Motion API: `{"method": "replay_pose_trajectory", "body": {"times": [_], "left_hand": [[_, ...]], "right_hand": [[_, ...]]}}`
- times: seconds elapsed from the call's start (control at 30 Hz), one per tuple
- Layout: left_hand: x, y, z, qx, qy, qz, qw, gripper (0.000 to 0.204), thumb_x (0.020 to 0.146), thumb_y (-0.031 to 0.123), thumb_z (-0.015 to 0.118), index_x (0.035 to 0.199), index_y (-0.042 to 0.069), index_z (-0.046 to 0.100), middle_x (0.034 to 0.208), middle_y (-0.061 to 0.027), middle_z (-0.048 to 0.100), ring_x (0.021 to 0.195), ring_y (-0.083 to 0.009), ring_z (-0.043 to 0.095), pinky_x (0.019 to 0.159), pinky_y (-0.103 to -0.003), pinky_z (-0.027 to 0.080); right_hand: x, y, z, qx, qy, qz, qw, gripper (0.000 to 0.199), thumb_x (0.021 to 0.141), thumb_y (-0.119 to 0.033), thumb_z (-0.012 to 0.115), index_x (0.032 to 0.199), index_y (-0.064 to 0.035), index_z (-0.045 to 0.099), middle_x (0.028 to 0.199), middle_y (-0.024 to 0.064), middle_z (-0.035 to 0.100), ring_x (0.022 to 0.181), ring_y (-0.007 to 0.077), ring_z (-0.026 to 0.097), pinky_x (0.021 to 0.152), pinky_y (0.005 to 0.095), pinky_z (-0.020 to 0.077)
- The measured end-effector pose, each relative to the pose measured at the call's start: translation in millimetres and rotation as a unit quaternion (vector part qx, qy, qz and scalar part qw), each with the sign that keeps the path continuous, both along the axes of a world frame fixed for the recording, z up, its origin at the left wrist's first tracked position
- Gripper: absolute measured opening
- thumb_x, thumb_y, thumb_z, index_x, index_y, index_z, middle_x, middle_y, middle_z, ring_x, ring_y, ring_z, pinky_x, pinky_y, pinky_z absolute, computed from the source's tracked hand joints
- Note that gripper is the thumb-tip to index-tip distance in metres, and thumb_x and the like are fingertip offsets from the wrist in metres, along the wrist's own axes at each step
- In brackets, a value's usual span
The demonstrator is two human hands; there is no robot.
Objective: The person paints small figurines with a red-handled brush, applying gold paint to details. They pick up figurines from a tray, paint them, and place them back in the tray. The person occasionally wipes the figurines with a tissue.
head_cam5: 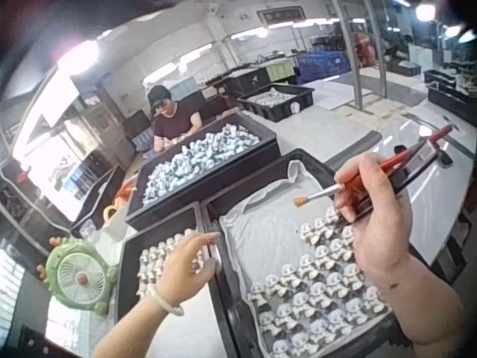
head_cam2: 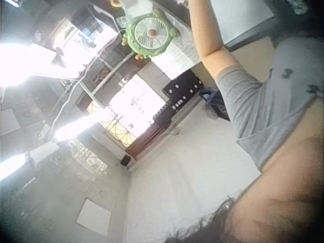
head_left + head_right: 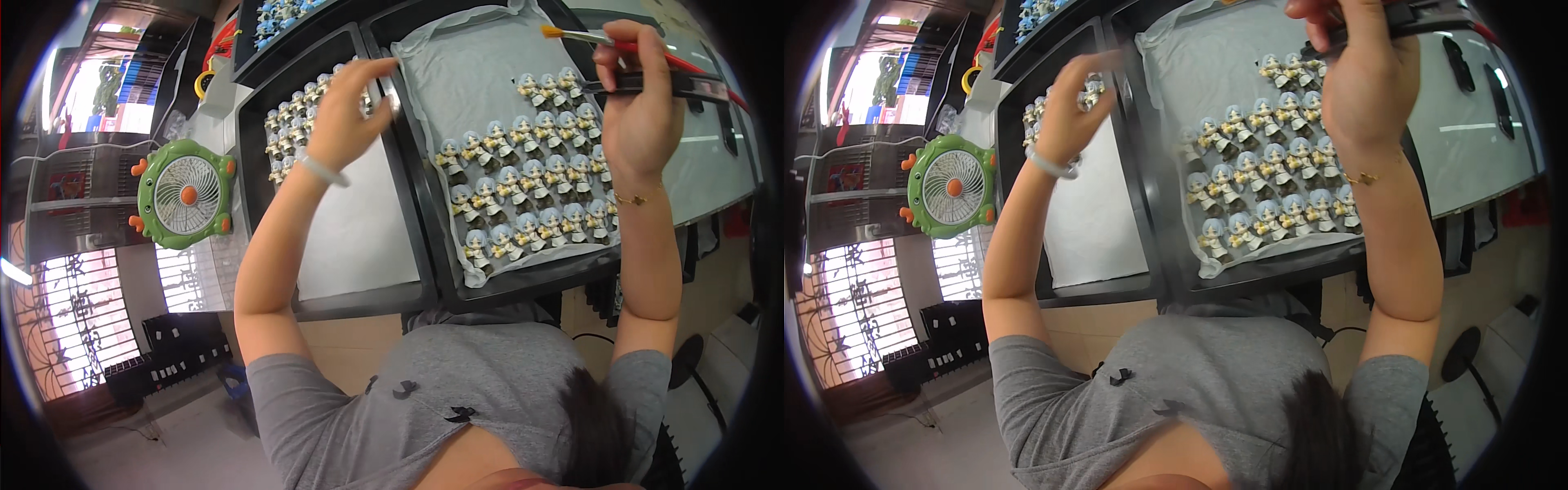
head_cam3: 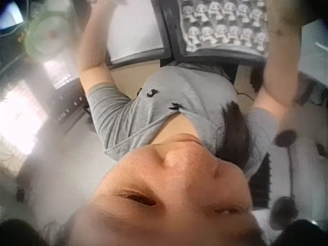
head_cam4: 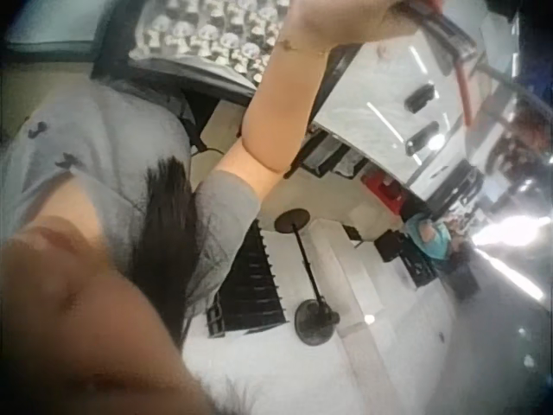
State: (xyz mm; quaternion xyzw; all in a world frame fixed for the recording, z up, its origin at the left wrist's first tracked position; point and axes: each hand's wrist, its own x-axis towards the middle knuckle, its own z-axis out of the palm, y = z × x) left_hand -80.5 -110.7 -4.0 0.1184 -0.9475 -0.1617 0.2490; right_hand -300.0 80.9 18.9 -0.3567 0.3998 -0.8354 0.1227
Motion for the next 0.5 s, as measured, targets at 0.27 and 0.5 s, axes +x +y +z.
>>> {"method": "replay_pose_trajectory", "body": {"times": [0.27, 0.5], "left_hand": [[-192.2, 25.4, -75.4, 0.197, -0.222, -0.053, 0.953, 0.024, 0.073, 0.017, 0.055, 0.094, 0.007, 0.061, 0.092, -0.0117, 0.062, 0.083, -0.025, 0.06, 0.073, -0.035, 0.046], [-162.7, -62.4, -130.9, 0.205, -0.189, -0.029, 0.96, 0.03, 0.075, 0.023, 0.057, 0.099, 0.006, 0.056, 0.087, -0.0136, 0.062, 0.081, -0.0265, 0.061, 0.07, -0.034, 0.047]], "right_hand": [[11.0, -17.8, -19.7, 0.131, 0.078, 0.024, 0.988, 0.027, 0.09, -0.023, 0.044, 0.083, -0.0026, 0.06, 0.065, 0.0009, 0.056, 0.054, 0.0032, 0.039, 0.049, 0.0169, 0.0297], [25.1, -11.7, -14.3, 0.106, 0.101, 0.063, 0.987, 0.028, 0.091, -0.022, 0.043, 0.083, -0.0011, 0.06, 0.067, 0.0016, 0.056, 0.059, 0.0028, 0.047, 0.05, 0.0169, 0.031]]}}
